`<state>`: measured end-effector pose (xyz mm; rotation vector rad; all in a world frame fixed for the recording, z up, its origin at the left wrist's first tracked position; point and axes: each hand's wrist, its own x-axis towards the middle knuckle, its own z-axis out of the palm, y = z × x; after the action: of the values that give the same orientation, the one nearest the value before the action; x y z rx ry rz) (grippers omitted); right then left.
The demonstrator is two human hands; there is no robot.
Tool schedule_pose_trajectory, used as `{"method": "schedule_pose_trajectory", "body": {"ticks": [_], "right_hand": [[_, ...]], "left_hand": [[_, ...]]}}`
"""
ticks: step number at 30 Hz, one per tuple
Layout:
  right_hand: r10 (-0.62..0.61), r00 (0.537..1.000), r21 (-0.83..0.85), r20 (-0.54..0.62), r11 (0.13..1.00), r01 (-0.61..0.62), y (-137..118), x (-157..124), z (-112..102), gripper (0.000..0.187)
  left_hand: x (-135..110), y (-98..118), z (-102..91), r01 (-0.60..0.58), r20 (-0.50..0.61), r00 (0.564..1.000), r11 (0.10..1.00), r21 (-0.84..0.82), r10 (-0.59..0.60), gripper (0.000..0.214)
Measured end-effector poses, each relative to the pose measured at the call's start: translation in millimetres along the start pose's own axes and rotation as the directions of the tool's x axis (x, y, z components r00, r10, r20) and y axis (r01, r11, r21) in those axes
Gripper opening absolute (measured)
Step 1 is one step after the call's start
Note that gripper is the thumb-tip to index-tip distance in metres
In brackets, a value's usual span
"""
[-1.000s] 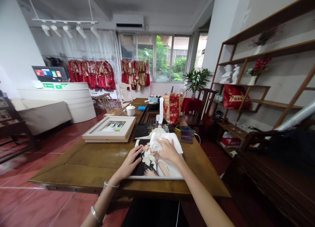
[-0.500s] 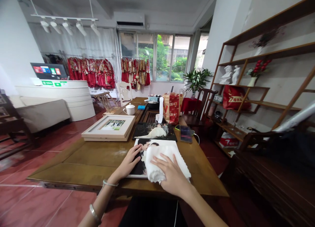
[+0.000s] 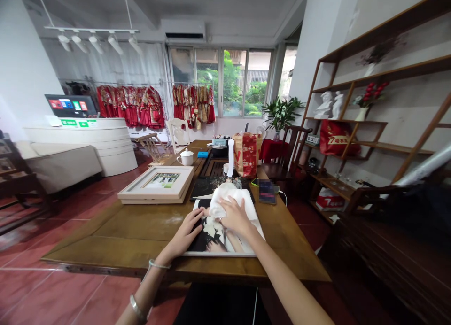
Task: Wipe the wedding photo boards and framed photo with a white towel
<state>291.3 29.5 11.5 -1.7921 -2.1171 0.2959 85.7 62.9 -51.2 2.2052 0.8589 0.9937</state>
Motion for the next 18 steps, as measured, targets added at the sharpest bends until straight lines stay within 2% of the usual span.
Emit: {"method": "schedule_pose_trajectory", "body": {"ticks": [6,10,14,18], "right_hand": [[-0.139,0.989,-0.045,0.047,0.989,0.141,-16.0,-71.3,8.8,0.086],[-0.196,0.976,-0.027,0.091,0.980,0.199,-20.6,-110.4,4.8,0.092],[-0.166,0.980,-0.009,0.108,0.986,0.168,-17.8,-109.6,-1.1,0.090],[-0.061,0.994,-0.038,0.088,0.997,0.064,-9.2,-74.4,-3.7,0.085]], "left_hand": [[0.5,-1.0,1.4,0.004,0.006,1.000,1.000,0.019,-0.004,0.045],[0.7,-0.8,2.1,0.010,0.002,1.000,1.000,0.024,-0.010,0.045],[0.9,0.3,1.9,0.015,0.013,1.000,0.999,0.028,-0.016,0.045],[0.8,0.4,1.3,0.021,0.015,1.000,1.000,0.024,-0.021,0.045]]}}
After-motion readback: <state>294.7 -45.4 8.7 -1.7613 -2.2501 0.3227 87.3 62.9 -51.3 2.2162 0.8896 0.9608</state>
